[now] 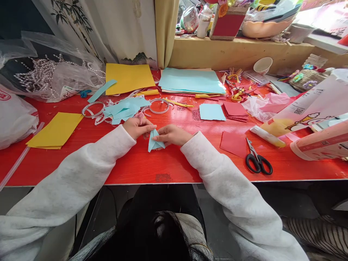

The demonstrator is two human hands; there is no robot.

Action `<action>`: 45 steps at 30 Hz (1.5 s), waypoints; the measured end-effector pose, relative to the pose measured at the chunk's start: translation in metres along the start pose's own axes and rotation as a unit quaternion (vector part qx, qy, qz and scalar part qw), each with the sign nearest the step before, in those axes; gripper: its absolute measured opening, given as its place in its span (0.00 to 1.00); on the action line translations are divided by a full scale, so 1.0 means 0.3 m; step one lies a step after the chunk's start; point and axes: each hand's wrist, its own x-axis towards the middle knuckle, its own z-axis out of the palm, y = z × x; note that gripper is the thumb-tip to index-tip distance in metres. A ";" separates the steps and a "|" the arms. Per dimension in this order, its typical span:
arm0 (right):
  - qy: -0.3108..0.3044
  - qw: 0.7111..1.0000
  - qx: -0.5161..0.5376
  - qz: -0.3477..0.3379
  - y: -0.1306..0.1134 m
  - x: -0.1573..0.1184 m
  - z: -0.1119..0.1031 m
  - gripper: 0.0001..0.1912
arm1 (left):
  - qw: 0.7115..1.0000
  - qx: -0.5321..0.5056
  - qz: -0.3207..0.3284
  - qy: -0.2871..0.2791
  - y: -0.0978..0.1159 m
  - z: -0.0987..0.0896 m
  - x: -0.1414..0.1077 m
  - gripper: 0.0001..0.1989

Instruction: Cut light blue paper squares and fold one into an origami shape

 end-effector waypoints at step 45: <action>-0.072 0.997 0.026 0.023 -0.007 -0.007 0.006 0.08 | 1.000 0.008 0.015 -0.015 -0.004 -0.001 0.003 0.15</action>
